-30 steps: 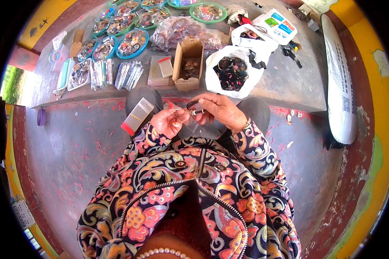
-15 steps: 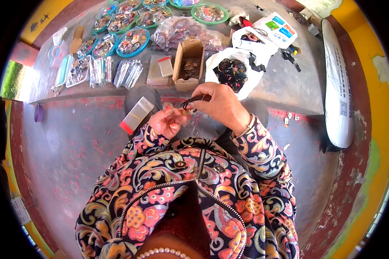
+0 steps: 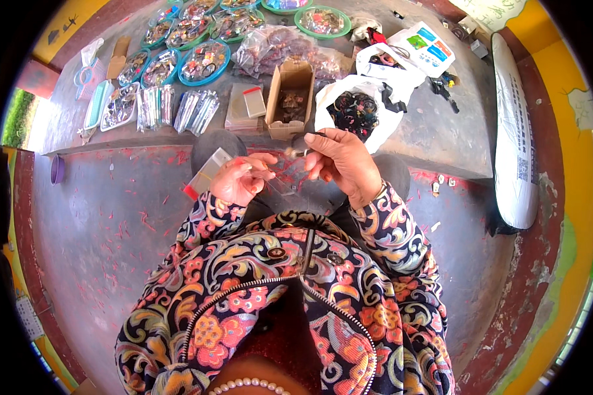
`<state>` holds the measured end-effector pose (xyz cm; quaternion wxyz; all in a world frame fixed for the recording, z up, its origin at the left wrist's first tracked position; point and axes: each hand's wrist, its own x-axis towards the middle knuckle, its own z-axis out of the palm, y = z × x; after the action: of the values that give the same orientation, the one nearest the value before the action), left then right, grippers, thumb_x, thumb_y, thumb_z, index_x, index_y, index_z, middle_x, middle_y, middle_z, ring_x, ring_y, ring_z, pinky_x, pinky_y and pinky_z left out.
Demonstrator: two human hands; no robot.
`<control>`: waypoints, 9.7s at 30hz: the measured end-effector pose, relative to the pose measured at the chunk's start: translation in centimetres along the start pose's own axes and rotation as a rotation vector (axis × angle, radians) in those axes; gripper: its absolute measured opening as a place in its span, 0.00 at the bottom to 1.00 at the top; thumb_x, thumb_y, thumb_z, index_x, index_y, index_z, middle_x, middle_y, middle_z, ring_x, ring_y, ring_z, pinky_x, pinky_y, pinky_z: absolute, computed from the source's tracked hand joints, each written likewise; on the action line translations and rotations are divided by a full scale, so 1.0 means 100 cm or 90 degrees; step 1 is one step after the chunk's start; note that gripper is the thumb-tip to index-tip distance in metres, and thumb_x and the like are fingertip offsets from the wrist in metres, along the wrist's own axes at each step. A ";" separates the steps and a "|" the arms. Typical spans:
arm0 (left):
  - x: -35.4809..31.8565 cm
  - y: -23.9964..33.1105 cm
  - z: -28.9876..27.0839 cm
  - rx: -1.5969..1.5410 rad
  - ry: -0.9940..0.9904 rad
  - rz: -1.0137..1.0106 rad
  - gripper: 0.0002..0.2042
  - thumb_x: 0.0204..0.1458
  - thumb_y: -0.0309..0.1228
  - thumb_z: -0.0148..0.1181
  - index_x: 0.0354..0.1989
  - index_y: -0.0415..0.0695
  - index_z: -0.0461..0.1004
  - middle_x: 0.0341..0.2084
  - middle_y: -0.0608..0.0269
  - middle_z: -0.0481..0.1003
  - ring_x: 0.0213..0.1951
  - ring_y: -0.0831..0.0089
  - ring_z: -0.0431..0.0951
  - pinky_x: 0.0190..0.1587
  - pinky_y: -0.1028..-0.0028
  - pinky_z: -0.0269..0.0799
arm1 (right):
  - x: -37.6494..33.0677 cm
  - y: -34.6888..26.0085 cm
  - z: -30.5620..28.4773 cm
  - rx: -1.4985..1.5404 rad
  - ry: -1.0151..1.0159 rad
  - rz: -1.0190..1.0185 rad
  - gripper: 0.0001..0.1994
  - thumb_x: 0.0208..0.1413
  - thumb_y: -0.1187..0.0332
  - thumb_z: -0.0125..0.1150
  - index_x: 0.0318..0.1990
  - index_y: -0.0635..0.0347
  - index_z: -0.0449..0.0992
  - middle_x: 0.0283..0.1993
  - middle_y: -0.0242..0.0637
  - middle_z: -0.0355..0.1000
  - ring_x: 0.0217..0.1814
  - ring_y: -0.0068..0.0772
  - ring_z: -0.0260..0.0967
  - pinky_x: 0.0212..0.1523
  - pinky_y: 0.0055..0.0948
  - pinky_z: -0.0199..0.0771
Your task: The person sits on the floor and assembles small keychains by hand. They pick up small metal rings and decorative charms, link them together, and place the finished items into small plastic bags. The workspace includes bowls of components and a box for finished products.
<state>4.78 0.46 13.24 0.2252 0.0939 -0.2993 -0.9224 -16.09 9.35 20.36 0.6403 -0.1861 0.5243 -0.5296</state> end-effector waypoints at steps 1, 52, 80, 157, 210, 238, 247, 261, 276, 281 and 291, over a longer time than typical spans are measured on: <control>-0.001 0.004 0.005 0.064 -0.001 0.025 0.13 0.50 0.29 0.45 0.36 0.33 0.71 0.47 0.45 0.64 0.36 0.66 0.74 0.28 0.80 0.66 | 0.001 0.003 -0.001 0.022 0.004 0.009 0.09 0.52 0.66 0.53 0.30 0.63 0.69 0.17 0.35 0.70 0.13 0.22 0.66 0.09 0.13 0.56; 0.010 -0.017 -0.009 -0.272 -0.041 -0.338 0.14 0.48 0.30 0.48 0.37 0.31 0.70 0.37 0.43 0.69 0.28 0.72 0.70 0.23 0.84 0.64 | 0.006 0.013 -0.013 -0.353 -0.234 -0.163 0.06 0.44 0.78 0.54 0.32 0.66 0.73 0.29 0.31 0.69 0.28 0.19 0.65 0.31 0.19 0.66; 0.005 -0.006 0.003 0.004 -0.055 -0.212 0.13 0.53 0.32 0.43 0.38 0.34 0.69 0.43 0.46 0.67 0.33 0.72 0.73 0.30 0.79 0.67 | -0.002 0.019 -0.011 -0.314 -0.087 -0.113 0.03 0.49 0.75 0.54 0.31 0.63 0.72 0.29 0.29 0.69 0.27 0.13 0.62 0.27 0.13 0.63; 0.010 -0.040 0.002 0.366 0.131 -0.193 0.13 0.55 0.29 0.42 0.40 0.32 0.67 0.34 0.55 0.71 0.39 0.69 0.73 0.37 0.73 0.74 | 0.012 0.043 0.007 -0.916 -0.006 -0.523 0.05 0.34 0.71 0.56 0.22 0.54 0.77 0.55 0.45 0.59 0.63 0.48 0.44 0.55 0.41 0.51; 0.011 -0.026 0.003 0.159 0.186 -0.192 0.13 0.52 0.31 0.48 0.40 0.34 0.67 0.33 0.50 0.73 0.36 0.62 0.75 0.40 0.69 0.72 | 0.009 0.057 0.004 -0.604 0.093 -0.365 0.08 0.43 0.71 0.58 0.33 0.62 0.74 0.27 0.38 0.71 0.28 0.31 0.68 0.31 0.25 0.67; 0.008 -0.031 0.000 0.307 0.155 -0.204 0.12 0.53 0.30 0.46 0.41 0.36 0.67 0.33 0.56 0.73 0.35 0.67 0.75 0.37 0.73 0.73 | 0.011 0.049 0.008 -0.600 0.055 -0.388 0.05 0.39 0.75 0.58 0.28 0.60 0.74 0.24 0.35 0.69 0.26 0.30 0.66 0.27 0.24 0.65; 0.008 -0.029 0.004 0.302 0.187 -0.192 0.13 0.55 0.32 0.45 0.44 0.37 0.66 0.35 0.56 0.73 0.37 0.67 0.75 0.37 0.74 0.72 | 0.013 0.054 0.002 -0.445 0.006 -0.298 0.15 0.42 0.76 0.55 0.42 0.58 0.68 0.28 0.32 0.73 0.24 0.17 0.64 0.27 0.18 0.64; 0.007 -0.032 0.005 0.232 0.126 -0.191 0.11 0.52 0.27 0.48 0.43 0.37 0.67 0.35 0.60 0.72 0.39 0.70 0.73 0.38 0.73 0.73 | 0.008 0.040 0.008 -0.599 -0.080 -0.289 0.22 0.39 0.82 0.43 0.47 0.61 0.63 0.28 0.35 0.71 0.24 0.15 0.64 0.25 0.17 0.63; 0.008 -0.034 0.000 0.309 0.087 -0.196 0.11 0.52 0.26 0.48 0.43 0.40 0.67 0.36 0.63 0.71 0.40 0.72 0.72 0.40 0.75 0.71 | 0.006 0.032 0.008 -0.458 -0.108 -0.137 0.24 0.41 0.80 0.43 0.51 0.60 0.61 0.30 0.35 0.72 0.21 0.15 0.62 0.20 0.16 0.63; 0.009 -0.038 0.002 0.321 0.095 -0.185 0.10 0.51 0.27 0.50 0.42 0.40 0.68 0.36 0.62 0.71 0.40 0.71 0.73 0.41 0.74 0.71 | 0.006 0.032 0.008 -0.571 -0.127 -0.192 0.24 0.40 0.82 0.40 0.50 0.60 0.62 0.28 0.33 0.72 0.19 0.14 0.60 0.19 0.14 0.61; 0.012 -0.033 -0.005 0.388 0.212 -0.125 0.09 0.49 0.27 0.53 0.36 0.35 0.69 0.29 0.61 0.72 0.34 0.73 0.74 0.40 0.76 0.71 | 0.002 0.038 0.011 -0.676 -0.001 -0.392 0.13 0.41 0.76 0.51 0.37 0.59 0.72 0.25 0.41 0.70 0.22 0.35 0.66 0.23 0.26 0.65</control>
<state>2.67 2.00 10.81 0.1431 0.3343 -0.5091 -0.7801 -13.30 10.20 17.62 0.2782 -0.6228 0.6383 -0.3567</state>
